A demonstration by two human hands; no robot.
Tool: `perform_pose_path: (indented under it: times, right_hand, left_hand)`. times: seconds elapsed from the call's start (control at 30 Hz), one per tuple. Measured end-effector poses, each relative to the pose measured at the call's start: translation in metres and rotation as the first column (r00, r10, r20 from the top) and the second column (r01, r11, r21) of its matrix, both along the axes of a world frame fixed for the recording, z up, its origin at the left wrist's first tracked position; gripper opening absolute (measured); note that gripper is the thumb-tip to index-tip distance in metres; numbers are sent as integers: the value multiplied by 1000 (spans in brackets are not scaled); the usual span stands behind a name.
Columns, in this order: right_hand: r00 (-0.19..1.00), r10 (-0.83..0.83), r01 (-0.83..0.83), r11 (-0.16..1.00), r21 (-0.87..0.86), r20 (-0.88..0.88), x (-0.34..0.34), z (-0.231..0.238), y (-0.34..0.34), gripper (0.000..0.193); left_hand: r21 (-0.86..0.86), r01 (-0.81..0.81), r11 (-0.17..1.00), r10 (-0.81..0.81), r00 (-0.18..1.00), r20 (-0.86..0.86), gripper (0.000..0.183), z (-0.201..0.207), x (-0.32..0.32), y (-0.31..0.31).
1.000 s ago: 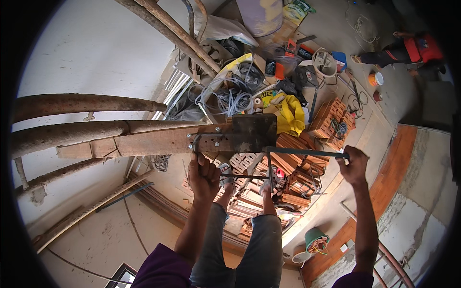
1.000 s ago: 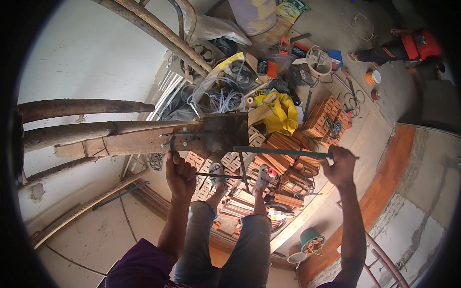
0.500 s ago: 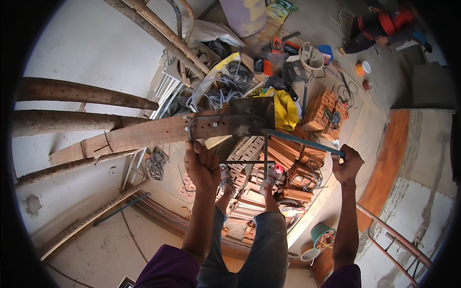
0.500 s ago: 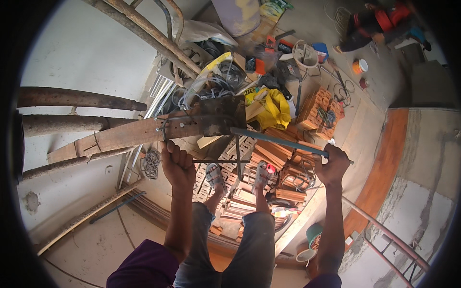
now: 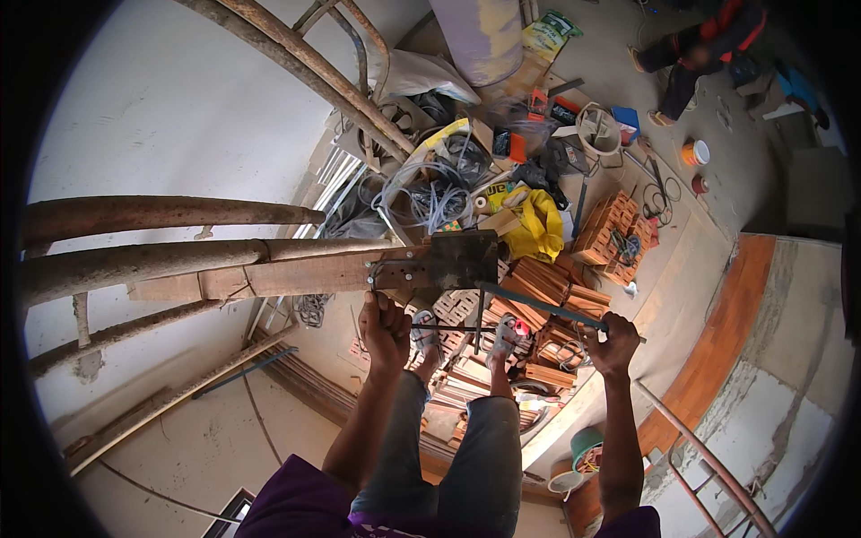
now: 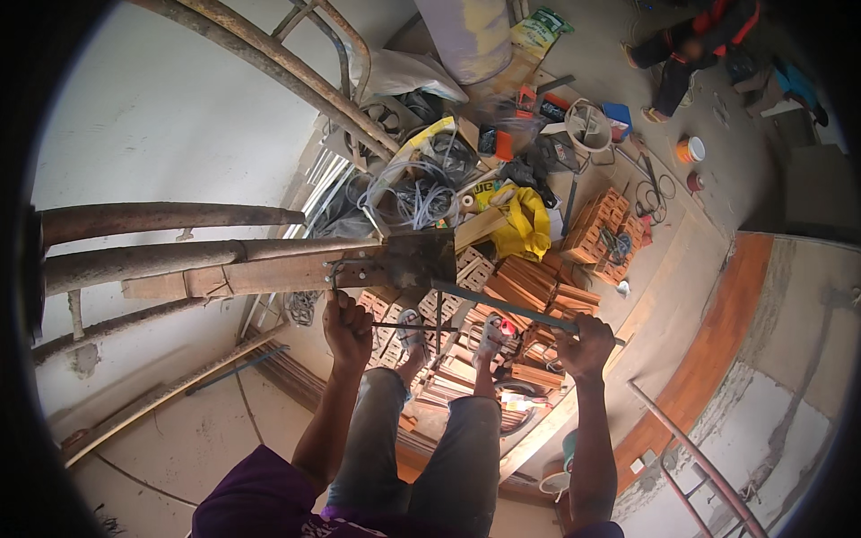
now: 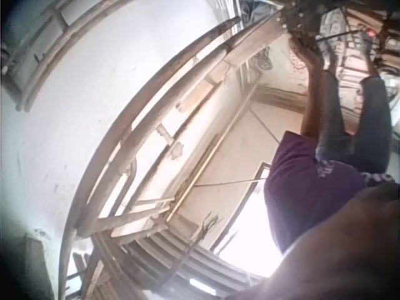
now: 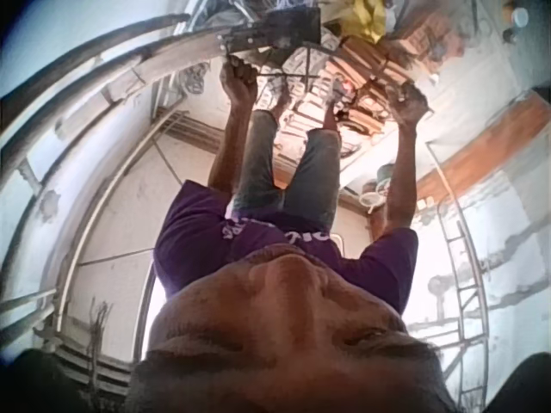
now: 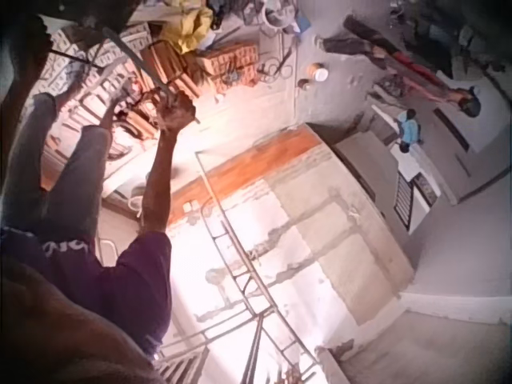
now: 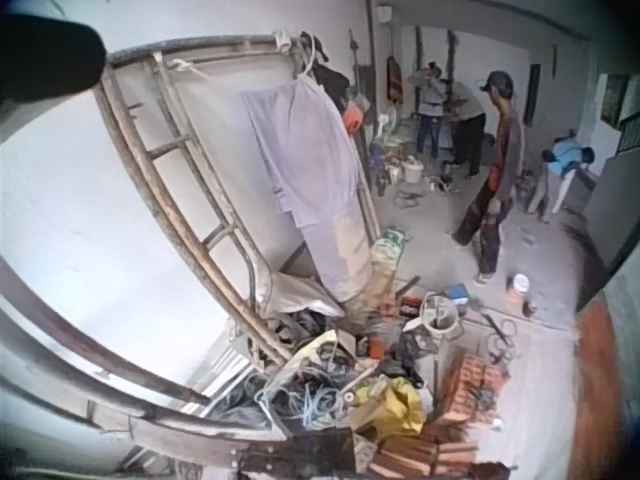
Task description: The person uses a manual lever bender to bend a metal rod into a curved shape. They repeatedly position the rod in the tool, apply force to the lever, and adjust the rod's placement to achieve the desired curvature.
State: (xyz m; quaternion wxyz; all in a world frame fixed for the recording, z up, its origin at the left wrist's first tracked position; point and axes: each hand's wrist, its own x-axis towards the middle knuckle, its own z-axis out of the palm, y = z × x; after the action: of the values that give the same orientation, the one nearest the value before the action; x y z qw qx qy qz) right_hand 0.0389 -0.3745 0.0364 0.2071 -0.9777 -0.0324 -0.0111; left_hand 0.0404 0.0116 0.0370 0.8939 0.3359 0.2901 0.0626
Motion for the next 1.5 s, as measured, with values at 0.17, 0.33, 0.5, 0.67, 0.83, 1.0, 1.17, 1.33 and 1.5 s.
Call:
perform_pose_path:
  times: [0.17,0.33,0.5,0.67,0.83,1.0,1.17,1.33,1.5]
  right_hand:
    - [996,84,-82,995,62,-30,17,1,-13,30]
    - [976,217,-216,976,-13,19,52,12,-25,33]
    - [949,312,-311,950,-37,39,86,17,-30,33]
    - [968,252,-252,968,13,-12,74,-2,-25,32]
    - [994,101,-98,992,80,-36,13,-34,-8,28]
    - [1000,14,-15,1000,-28,-18,5,-15,0,32]
    - [1000,10,-7,993,-117,19,2,11,-5,33]
    - [995,-80,83,996,-45,62,-12,11,3,35]
    - [998,-48,44,991,-123,-30,-4,24,2,39]
  left_hand:
    - [6,11,1000,-11,1000,8,27,-1,1,1]
    - [-13,-24,1000,24,999,-33,26,-2,0,-2]
    - [-122,-20,992,18,1000,-18,25,-11,-3,0]
    - [-307,29,951,-2,996,88,24,-13,-7,6]
    - [-466,26,884,51,987,151,24,-11,-9,2]
    - [-423,27,906,55,982,181,24,-15,-10,3]
    - [-341,60,938,10,980,201,25,-20,-7,6]
    - [-346,71,936,-14,986,164,26,-15,-8,5]
    - [-306,51,951,-17,994,112,28,-8,-6,4]
